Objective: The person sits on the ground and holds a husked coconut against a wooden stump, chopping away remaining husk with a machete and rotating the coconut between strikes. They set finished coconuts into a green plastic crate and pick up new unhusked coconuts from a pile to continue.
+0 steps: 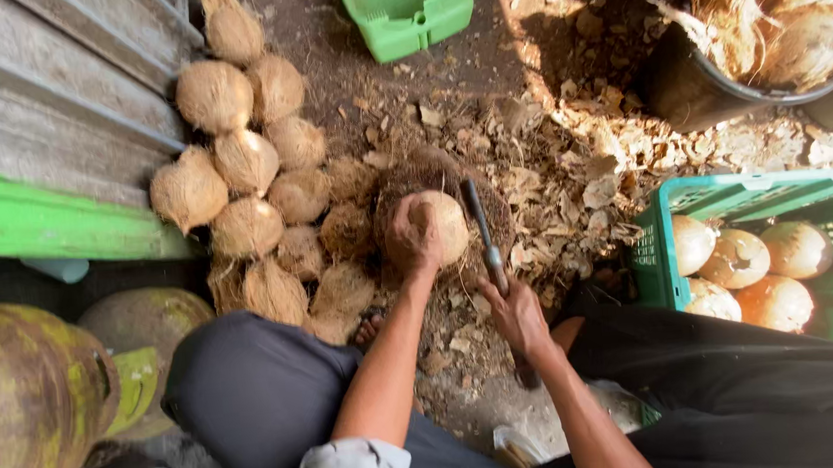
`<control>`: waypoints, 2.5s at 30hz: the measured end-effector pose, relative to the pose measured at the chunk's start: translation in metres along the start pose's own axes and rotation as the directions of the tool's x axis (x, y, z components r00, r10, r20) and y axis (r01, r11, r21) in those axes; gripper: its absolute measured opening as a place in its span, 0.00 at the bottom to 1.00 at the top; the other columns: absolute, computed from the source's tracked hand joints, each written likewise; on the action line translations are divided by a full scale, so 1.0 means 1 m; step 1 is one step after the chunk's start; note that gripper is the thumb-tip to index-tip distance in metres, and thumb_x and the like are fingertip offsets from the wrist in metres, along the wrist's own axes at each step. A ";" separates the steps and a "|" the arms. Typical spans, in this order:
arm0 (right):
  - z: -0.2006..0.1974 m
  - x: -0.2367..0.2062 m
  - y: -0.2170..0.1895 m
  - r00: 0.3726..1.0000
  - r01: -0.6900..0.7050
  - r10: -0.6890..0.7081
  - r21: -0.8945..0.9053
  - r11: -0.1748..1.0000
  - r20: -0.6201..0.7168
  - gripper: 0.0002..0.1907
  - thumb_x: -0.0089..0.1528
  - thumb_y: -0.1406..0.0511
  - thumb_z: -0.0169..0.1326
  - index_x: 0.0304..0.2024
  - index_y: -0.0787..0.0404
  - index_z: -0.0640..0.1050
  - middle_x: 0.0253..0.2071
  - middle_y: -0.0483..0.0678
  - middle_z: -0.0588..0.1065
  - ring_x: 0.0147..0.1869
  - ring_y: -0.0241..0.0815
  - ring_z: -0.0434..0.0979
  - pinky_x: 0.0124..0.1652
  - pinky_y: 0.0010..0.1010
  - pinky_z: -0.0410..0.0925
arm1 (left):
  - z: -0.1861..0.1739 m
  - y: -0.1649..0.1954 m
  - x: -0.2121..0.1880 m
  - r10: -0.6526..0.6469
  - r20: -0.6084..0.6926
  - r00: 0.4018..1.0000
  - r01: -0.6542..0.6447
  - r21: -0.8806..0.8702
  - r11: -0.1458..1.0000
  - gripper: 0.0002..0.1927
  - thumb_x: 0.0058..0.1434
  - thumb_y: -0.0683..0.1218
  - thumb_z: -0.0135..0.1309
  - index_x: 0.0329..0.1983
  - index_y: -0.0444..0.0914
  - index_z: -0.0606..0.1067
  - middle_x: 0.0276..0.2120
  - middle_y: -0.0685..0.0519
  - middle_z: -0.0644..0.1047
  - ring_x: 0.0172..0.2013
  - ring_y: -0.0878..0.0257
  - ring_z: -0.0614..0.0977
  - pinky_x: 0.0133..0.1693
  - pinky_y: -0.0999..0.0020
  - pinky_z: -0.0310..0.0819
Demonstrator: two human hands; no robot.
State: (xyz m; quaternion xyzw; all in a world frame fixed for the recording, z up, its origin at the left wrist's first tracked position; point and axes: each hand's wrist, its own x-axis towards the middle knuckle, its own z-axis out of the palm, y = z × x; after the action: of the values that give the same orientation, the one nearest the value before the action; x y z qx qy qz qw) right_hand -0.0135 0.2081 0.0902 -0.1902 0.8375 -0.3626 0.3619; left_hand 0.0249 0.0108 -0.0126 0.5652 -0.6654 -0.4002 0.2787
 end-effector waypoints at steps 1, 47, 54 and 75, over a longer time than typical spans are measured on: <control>-0.001 0.002 0.001 0.994 -0.112 0.112 0.006 0.994 0.017 0.22 0.67 0.47 0.49 0.38 0.59 0.78 0.18 0.44 0.69 0.20 0.36 0.65 0.22 0.36 0.61 | -0.001 0.000 -0.002 0.026 -0.002 1.000 -0.026 -0.001 1.000 0.24 0.67 0.64 0.40 0.39 0.43 0.78 0.38 0.51 0.79 0.38 0.58 0.78 0.38 0.58 0.76; 0.019 0.013 0.041 0.973 -0.179 0.156 0.128 0.976 0.169 0.25 0.67 0.49 0.54 0.27 0.63 0.75 0.16 0.46 0.68 0.16 0.37 0.64 0.18 0.35 0.61 | -0.018 -0.016 0.004 0.333 0.045 0.942 -0.315 -0.226 0.922 0.14 0.66 0.52 0.52 0.42 0.37 0.78 0.39 0.50 0.80 0.42 0.53 0.81 0.44 0.52 0.77; 0.029 0.012 0.062 0.954 -0.252 0.221 0.141 0.957 0.203 0.27 0.65 0.48 0.57 0.22 0.58 0.67 0.14 0.45 0.67 0.14 0.38 0.66 0.18 0.35 0.64 | -0.017 -0.034 0.002 0.546 0.064 0.836 -0.548 0.174 0.818 0.18 0.77 0.56 0.40 0.44 0.41 0.76 0.44 0.51 0.79 0.47 0.56 0.80 0.47 0.60 0.78; 0.045 0.005 0.062 0.959 -0.212 0.169 0.180 0.961 0.227 0.24 0.66 0.51 0.56 0.24 0.58 0.66 0.13 0.43 0.65 0.13 0.37 0.63 0.16 0.35 0.60 | -0.041 -0.020 -0.013 0.191 0.022 0.981 -0.188 -0.100 0.977 0.23 0.62 0.63 0.47 0.41 0.41 0.79 0.38 0.51 0.78 0.39 0.57 0.80 0.41 0.60 0.76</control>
State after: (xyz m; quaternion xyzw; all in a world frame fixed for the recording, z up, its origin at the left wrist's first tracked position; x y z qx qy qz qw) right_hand 0.0133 0.2251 0.0207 -0.1076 0.7680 -0.3871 0.4987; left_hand 0.0721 0.0142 -0.0072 0.4788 -0.7002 -0.4124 0.3323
